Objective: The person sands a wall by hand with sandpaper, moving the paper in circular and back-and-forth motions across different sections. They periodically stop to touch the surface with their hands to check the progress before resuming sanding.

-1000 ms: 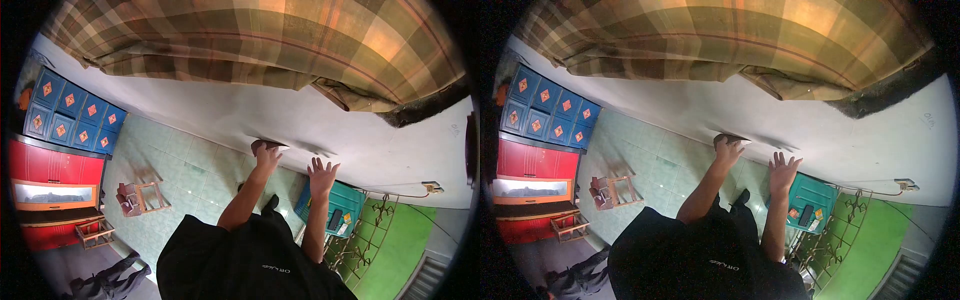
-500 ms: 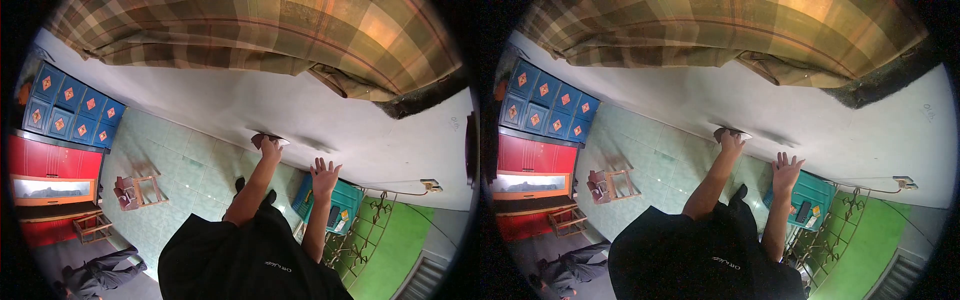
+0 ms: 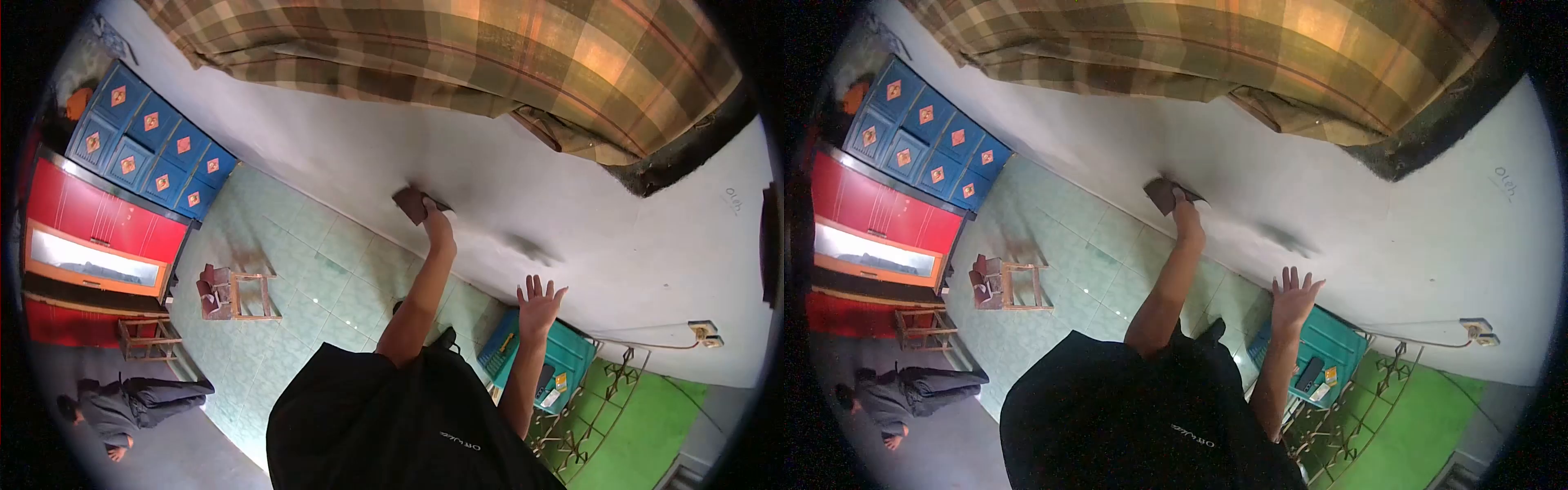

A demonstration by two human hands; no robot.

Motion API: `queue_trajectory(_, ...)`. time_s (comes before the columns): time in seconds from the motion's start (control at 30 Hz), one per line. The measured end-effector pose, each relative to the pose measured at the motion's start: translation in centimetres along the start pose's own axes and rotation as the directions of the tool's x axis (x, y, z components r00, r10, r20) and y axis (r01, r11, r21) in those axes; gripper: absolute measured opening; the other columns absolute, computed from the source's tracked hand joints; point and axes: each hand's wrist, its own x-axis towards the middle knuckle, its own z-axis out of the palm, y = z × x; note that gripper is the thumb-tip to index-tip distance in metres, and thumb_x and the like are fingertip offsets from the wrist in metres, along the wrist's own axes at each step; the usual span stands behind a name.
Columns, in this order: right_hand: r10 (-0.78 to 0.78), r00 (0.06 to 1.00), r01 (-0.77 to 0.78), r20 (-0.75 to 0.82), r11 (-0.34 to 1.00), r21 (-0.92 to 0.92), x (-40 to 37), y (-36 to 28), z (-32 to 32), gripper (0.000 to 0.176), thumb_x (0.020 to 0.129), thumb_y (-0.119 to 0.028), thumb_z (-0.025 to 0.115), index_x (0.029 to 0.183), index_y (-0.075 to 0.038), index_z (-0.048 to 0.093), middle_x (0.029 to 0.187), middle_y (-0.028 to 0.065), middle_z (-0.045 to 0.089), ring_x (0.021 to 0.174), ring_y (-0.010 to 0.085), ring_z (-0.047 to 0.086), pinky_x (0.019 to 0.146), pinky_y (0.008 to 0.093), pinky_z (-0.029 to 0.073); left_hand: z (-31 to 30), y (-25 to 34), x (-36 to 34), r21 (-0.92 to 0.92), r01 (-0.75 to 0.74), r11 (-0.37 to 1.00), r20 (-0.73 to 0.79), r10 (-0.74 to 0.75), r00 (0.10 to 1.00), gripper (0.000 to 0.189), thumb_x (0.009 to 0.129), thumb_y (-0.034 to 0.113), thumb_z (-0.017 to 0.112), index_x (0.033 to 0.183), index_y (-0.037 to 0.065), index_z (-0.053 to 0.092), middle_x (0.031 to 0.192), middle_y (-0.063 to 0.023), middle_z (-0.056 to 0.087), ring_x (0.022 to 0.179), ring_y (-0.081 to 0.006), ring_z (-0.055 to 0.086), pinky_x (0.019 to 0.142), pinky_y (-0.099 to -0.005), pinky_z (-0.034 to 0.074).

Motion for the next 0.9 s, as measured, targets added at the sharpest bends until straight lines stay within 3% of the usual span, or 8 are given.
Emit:
queue_trajectory(0.13,0.025,0.999,-0.026,-0.043,0.999,-0.027,0.8,0.4,-1.6,0.087,0.09,-0.067,0.027,0.149,-0.012,-0.006,0.153,0.0182,0.011,0.141,0.032,0.017,0.112,0.0505,0.014,3.6,4.5,-4.7,0.377,-0.257,0.89,0.083,0.244,0.966,0.049,0.102,0.03,0.032,0.138,-0.003,0.033,0.141,-0.0138,0.037,0.128,-0.0277,0.036,0.107,-0.0343,0.027)
queue_trajectory(0.2,0.032,0.997,-0.034,-0.065,0.999,-0.022,1.4,0.9,-1.4,0.086,0.091,-0.067,0.027,0.149,-0.012,-0.006,0.153,0.0177,0.01,0.141,0.0318,0.017,0.112,0.0505,0.014,5.5,5.8,-5.2,0.471,-0.697,0.541,0.279,0.658,0.699,0.05,0.101,0.025,0.033,0.141,-0.004,0.027,0.147,-0.019,0.028,0.136,-0.0338,0.025,0.112,-0.0393,0.017)
queue_trajectory(0.3,0.011,0.997,-0.012,-0.071,1.0,-0.023,2.0,1.4,-0.4,0.086,0.091,-0.066,0.028,0.148,-0.012,-0.006,0.154,0.0167,0.01,0.141,0.0313,0.018,0.112,0.0508,0.016,2.7,5.1,-2.6,0.522,-0.834,0.177,0.481,0.747,0.46,0.05,0.1,0.02,0.032,0.142,-0.004,0.024,0.149,-0.0208,0.024,0.14,-0.0363,0.016,0.114,-0.0434,0.008)
queue_trajectory(0.47,-0.097,0.991,0.091,-0.095,0.994,-0.067,1.0,2.9,2.4,0.082,0.093,-0.064,0.026,0.149,-0.01,0.0,0.153,0.0179,0.014,0.14,0.0314,0.02,0.112,0.0498,0.018,-7.0,0.4,2.9,0.552,-0.826,0.112,0.597,0.638,0.486,0.049,0.098,0.015,0.033,0.142,-0.004,0.025,0.149,-0.0201,0.026,0.141,-0.036,0.016,0.113,-0.0478,0.007)
queue_trajectory(0.57,-0.131,0.975,0.121,-0.18,0.99,-0.069,1.4,4.7,2.9,0.08,0.093,-0.063,0.024,0.149,-0.009,0.002,0.152,0.0184,0.015,0.14,0.0316,0.02,0.112,0.0486,0.019,-4.1,5.3,3.7,0.562,-0.813,0.152,0.618,0.576,0.535,0.048,0.096,0.011,0.033,0.141,-0.003,0.028,0.148,-0.0207,0.028,0.14,-0.035,0.019,0.112,-0.0542,0.006)
queue_trajectory(0.63,-0.156,0.962,0.138,-0.225,0.986,-0.096,1.2,6.0,4.6,0.079,0.094,-0.063,0.023,0.149,-0.009,0.004,0.152,0.0183,0.015,0.14,0.031,0.021,0.112,0.0483,0.019,-0.4,10.9,4.3,0.391,-0.92,0.024,0.564,0.784,0.26,0.048,0.095,0.012,0.034,0.141,-0.004,0.029,0.148,-0.0219,0.028,0.141,-0.0339,0.018,0.111,-0.0573,0.006)
queue_trajectory(0.77,-0.307,0.904,0.268,-0.298,0.949,-0.166,1.6,10.5,8.6,0.078,0.094,-0.063,0.023,0.148,-0.008,0.009,0.152,0.0177,0.017,0.139,0.0295,0.023,0.111,0.0471,0.023,-1.3,15.8,6.8,0.425,-0.902,-0.079,0.664,0.704,0.251,0.05,0.098,0.021,0.033,0.139,-0.007,0.03,0.145,-0.027,0.027,0.14,-0.0402,0.014,0.111,-0.0557,0.004)
queue_trajectory(0.9,-0.394,0.857,0.353,-0.331,0.918,-0.179,2.7,15.2,12.9,0.08,0.093,-0.062,0.03,0.148,-0.007,0.01,0.15,0.0168,0.019,0.137,0.0314,0.026,0.109,0.0472,0.03,-12.1,9.9,12.4,0.59,-0.799,-0.115,0.771,0.374,0.515,0.053,0.096,0.024,0.031,0.142,-0.004,0.027,0.147,-0.0247,0.026,0.139,-0.0375,0.02,0.111,-0.0578,0.007)
